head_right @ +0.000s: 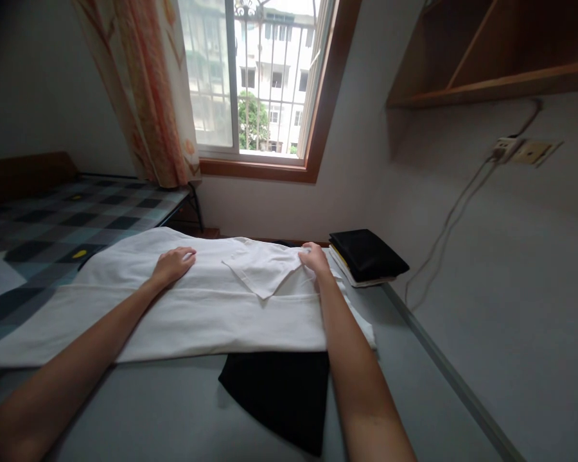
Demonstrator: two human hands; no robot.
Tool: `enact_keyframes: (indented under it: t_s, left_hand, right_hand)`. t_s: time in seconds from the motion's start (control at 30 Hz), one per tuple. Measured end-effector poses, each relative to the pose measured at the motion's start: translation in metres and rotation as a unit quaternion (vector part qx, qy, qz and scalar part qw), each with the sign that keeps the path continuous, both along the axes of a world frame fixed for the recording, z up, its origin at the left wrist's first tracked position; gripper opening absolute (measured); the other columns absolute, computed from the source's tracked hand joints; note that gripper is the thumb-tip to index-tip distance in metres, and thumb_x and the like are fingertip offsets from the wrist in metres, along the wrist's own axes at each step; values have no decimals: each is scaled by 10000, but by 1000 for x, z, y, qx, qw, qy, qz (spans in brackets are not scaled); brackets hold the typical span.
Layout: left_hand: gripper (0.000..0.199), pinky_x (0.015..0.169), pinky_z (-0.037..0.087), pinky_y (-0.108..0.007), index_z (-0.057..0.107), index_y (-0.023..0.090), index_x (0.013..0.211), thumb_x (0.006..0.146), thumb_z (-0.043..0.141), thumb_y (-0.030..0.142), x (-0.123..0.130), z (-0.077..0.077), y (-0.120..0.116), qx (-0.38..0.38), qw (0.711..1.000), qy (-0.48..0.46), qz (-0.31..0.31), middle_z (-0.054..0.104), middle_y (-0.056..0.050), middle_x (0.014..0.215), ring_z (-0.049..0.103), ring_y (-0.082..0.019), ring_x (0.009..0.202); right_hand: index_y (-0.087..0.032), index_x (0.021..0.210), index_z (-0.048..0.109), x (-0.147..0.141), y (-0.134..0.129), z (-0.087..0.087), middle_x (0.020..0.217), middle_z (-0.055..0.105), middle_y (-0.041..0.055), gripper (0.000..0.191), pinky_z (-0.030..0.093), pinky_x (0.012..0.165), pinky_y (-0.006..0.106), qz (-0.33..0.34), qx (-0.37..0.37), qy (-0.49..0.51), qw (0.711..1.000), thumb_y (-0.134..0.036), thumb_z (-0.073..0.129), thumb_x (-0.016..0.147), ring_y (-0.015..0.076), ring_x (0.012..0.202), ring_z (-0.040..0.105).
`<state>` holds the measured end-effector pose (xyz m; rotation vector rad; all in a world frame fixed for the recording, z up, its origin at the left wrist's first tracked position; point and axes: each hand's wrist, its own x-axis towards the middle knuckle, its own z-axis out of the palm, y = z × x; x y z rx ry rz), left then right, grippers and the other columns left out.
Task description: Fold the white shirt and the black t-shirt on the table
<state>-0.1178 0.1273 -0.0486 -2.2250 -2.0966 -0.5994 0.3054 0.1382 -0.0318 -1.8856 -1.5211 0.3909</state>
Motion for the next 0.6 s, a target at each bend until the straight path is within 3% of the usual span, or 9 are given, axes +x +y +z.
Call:
enact_keyframes:
  t_s: [0.17,0.33,0.47,0.6]
  left_hand:
    - [363,953,457,-349,705,228,1068,803,498,363,7,-2,15,-27,996,-76,-28,690,-65,1164,612,-269,1107]
    - [420,881,496,-302,671,153,1119,769,533,340,59,12,47,-88,964,-215,-131,696,-104,1124,645,-233,1025]
    - [478,862,495,-317,604,157,1234,772,555,269,105,23,71,-113,956,-262,-68,680,-124,1165,648,-242,1023]
    - [491,963,420,-438,607,224,1231,741,630,252,134,13,74,-91,966,-242,-21,651,-138,1223,577,-325,1148]
  right_hand:
    - [-142,926,724,8,6,-7,792,709,70,326,498,668,297,21,73,134,988,-226,647,620,180,681,622]
    - [-137,974,704,11,2,-9,669,662,31,393,417,495,236,66,96,248,962,-292,652,617,121,522,515]
    - [-143,955,697,10,-2,-11,620,630,11,410,331,429,216,82,76,295,949,-354,651,606,94,457,440]
    - [-141,910,701,8,-5,-10,633,624,7,389,299,427,209,97,76,311,942,-336,628,582,82,462,418]
